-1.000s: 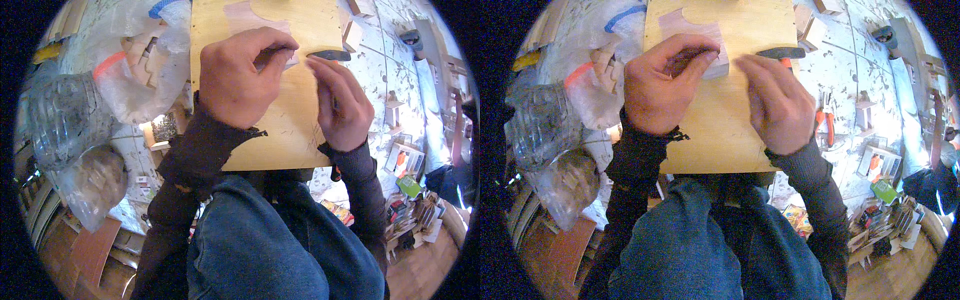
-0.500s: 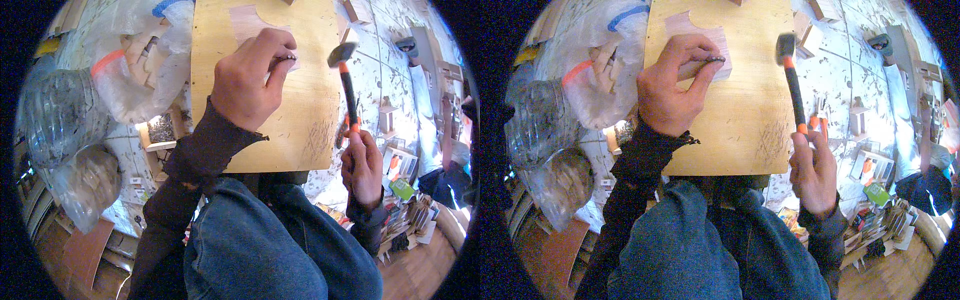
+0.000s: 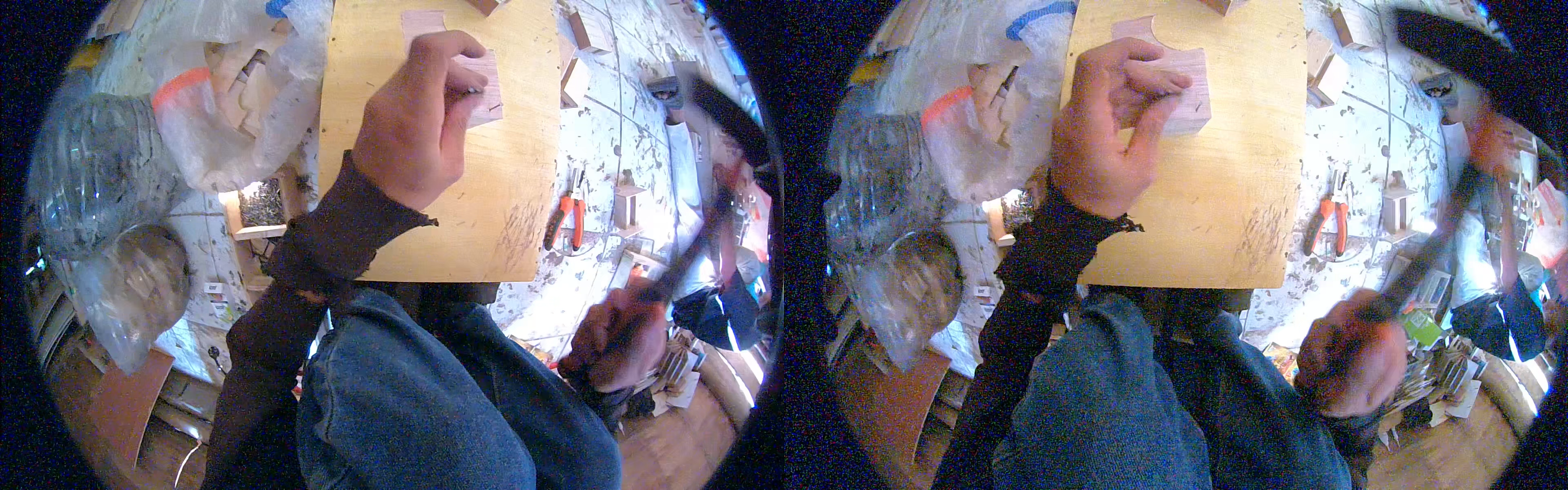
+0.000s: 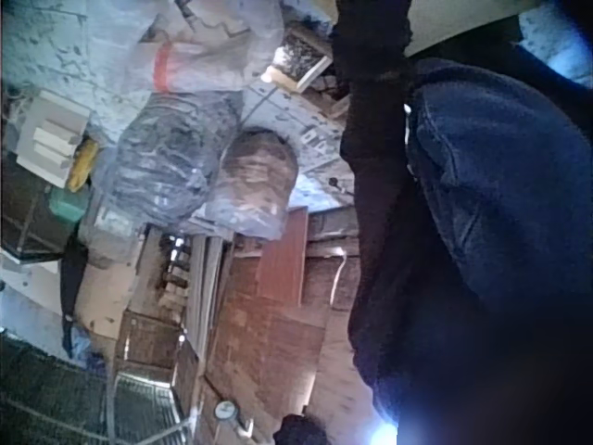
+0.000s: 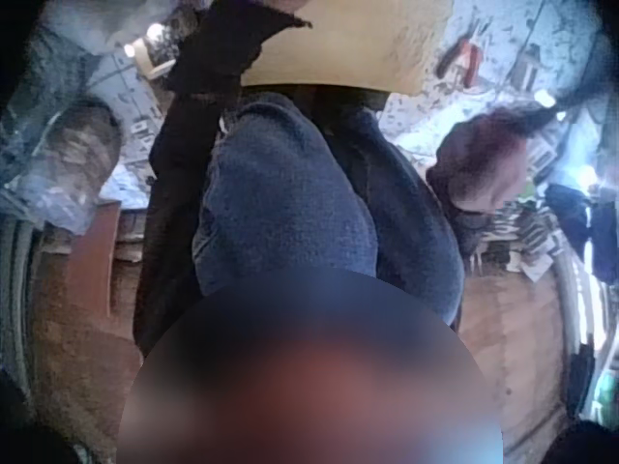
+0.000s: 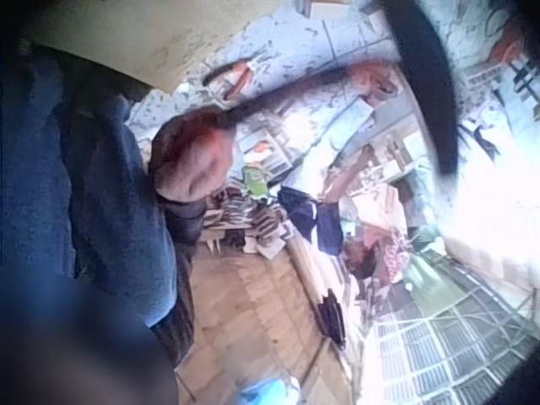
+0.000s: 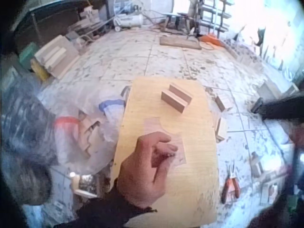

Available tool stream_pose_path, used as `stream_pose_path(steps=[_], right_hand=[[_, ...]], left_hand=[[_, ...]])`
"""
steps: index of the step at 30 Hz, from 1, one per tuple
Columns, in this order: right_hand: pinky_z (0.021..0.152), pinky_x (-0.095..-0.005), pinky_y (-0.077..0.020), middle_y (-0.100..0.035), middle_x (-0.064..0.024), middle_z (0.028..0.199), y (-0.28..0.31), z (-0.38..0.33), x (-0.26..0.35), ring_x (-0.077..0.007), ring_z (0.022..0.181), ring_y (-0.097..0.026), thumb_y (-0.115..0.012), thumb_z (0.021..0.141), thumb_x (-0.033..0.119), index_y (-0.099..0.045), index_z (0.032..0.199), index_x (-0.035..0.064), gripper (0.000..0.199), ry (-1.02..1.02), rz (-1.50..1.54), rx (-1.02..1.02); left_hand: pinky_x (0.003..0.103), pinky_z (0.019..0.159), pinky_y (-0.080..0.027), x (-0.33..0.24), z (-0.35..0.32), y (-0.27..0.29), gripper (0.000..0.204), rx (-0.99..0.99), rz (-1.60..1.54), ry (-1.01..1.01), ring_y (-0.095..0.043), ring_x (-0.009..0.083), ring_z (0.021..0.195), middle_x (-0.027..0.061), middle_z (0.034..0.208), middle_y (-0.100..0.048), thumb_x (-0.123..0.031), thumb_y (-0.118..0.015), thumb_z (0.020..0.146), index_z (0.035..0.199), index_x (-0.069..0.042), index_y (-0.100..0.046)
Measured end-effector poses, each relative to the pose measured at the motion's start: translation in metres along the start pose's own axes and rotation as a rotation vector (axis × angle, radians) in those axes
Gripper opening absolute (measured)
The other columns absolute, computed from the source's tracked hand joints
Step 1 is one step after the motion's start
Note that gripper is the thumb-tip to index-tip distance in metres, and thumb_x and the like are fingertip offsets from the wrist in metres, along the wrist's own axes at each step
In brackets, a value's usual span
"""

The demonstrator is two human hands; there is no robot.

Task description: The person repeatedly picks up small wooden pieces, places them on a workbench, and taps them with a hammer. They handle multiple pieces one at a time, occasionally turning them over and repositioning them before striking.

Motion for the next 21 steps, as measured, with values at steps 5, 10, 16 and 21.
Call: stream_pose_path(steps=[5,10,16,21], right_hand=[[0.043,-0.0345,-0.0389,-0.052,-0.0068,0.06,-0.03,0.01,0.0,-0.0221,0.043,-0.047,-0.05,0.097,0.028,-0.051,0.088,0.0064,0.023,0.587,-0.752,0.506],[0.04,-0.0278,-0.0319,-0.05,-0.0023,0.052,-0.022,0.013,-0.011,-0.0113,0.041,-0.044,-0.042,0.101,0.039,-0.052,0.084,0.0049,0.039,0.508,-0.669,0.266],[0.041,-0.0311,-0.0358,-0.046,-0.0026,0.054,-0.029,0.022,-0.022,-0.0162,0.04,-0.043,-0.046,0.099,0.042,-0.048,0.081,0.0076,0.039,0.419,-0.883,0.435],[0.04,-0.0271,-0.0319,-0.048,-0.0016,0.051,-0.02,0.02,-0.011,-0.01,0.042,-0.046,-0.035,0.103,0.042,-0.049,0.084,0.004,0.044,0.555,-0.888,0.295]], left_hand=[[0.032,0.085,-0.055,0.004,0.0,0.002,0.038,0.013,-0.034,0.021,-0.069,0.0214,0.096,0.0149,0.095,-0.068,0.01,-0.054,0.087,0.12,-0.002,-0.04],[0.032,0.085,-0.054,0.001,0.001,0.005,0.037,-0.01,0.012,0.018,-0.069,0.0239,0.096,0.0161,0.098,-0.069,0.009,-0.055,0.086,0.118,-0.002,-0.04],[0.032,0.085,-0.054,0.001,0.002,0.006,0.036,0.003,0.011,0.021,-0.07,0.0241,0.096,0.0163,0.096,-0.069,0.008,-0.055,0.086,0.118,-0.003,-0.041],[0.031,0.086,-0.054,0.004,0.0,0.004,0.036,0.005,-0.061,0.139,-0.069,0.0216,0.097,0.0158,0.099,-0.069,0.008,-0.056,0.087,0.119,-0.002,-0.044]])
Point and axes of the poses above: each hand's wrist, its own z-axis towards the middle knuckle, its own y-axis out of the back of the hand, x = y × z, the point moved 3 cm from there along z, towards the middle knuckle
